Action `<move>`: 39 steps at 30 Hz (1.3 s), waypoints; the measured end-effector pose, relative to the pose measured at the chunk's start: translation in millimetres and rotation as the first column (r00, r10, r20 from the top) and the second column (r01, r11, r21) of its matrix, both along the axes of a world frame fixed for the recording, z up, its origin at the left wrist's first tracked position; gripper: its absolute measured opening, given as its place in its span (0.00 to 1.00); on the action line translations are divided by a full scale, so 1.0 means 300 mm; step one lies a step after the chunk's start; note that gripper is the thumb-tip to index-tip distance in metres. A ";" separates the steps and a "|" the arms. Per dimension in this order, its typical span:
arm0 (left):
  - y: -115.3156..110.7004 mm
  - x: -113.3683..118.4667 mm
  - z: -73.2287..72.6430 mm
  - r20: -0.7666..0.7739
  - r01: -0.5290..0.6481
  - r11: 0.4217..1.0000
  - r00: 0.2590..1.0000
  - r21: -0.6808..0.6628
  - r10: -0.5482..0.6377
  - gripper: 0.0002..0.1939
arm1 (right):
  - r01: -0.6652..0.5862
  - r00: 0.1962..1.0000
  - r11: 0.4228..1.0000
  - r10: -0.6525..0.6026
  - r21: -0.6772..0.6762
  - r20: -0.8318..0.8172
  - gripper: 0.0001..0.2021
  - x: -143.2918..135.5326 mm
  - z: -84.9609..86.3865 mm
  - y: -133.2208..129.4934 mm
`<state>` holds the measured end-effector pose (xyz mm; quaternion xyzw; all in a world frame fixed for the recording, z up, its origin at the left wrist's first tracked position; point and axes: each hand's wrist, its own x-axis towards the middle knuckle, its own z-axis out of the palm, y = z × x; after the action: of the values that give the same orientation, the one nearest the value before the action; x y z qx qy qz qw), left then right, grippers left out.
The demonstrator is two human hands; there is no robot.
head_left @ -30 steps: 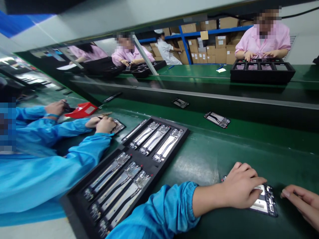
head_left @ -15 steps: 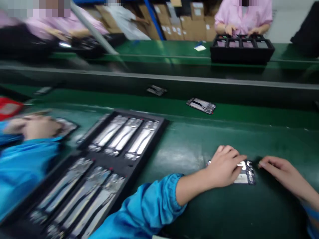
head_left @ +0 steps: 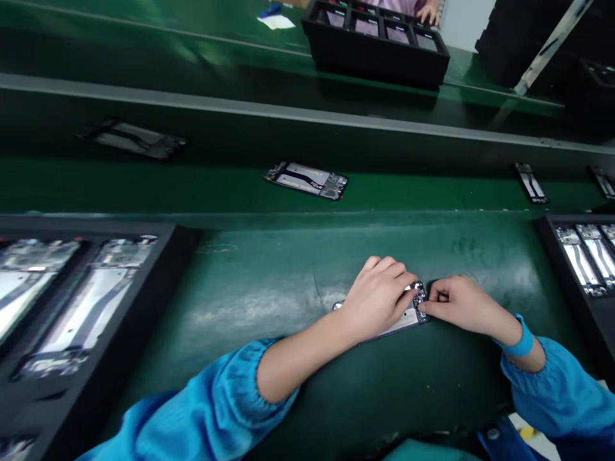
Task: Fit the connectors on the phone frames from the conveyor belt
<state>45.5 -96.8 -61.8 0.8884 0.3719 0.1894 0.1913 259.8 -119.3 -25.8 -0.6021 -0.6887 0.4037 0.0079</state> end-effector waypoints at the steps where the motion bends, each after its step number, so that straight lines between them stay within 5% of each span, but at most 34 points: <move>1: 0.003 -0.001 0.001 -0.002 0.009 1.000 1.000 0.010 -0.009 0.10 | -0.008 0.999 1.000 0.007 0.010 0.034 0.14 -0.007 0.003 0.000; 8: -0.014 -0.028 0.019 -0.010 0.037 0.999 0.999 -0.022 -0.037 0.11 | -0.074 0.991 0.997 0.071 0.027 0.111 0.14 -0.013 0.017 0.014; 13: -0.025 -0.012 0.011 0.029 -0.001 1.000 1.000 0.001 0.001 0.13 | 0.045 0.990 0.956 -0.080 -0.288 -0.113 0.15 -0.004 0.011 0.054; 18: -0.032 -0.007 -0.003 0.050 -0.015 1.000 0.999 0.021 0.014 0.14 | 0.127 0.976 0.894 -0.190 -0.430 -0.108 0.13 -0.008 0.008 0.075; 39: -0.035 -0.010 0.008 0.095 0.004 0.999 0.995 -0.039 0.000 0.13 | 0.176 0.961 0.839 -0.260 -0.514 -0.096 0.14 -0.021 0.026 0.091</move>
<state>42.7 -107.2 -59.4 0.8749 0.3651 0.2238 0.2264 253.4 -91.9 -18.0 -0.6231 -0.4841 0.6125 -0.0466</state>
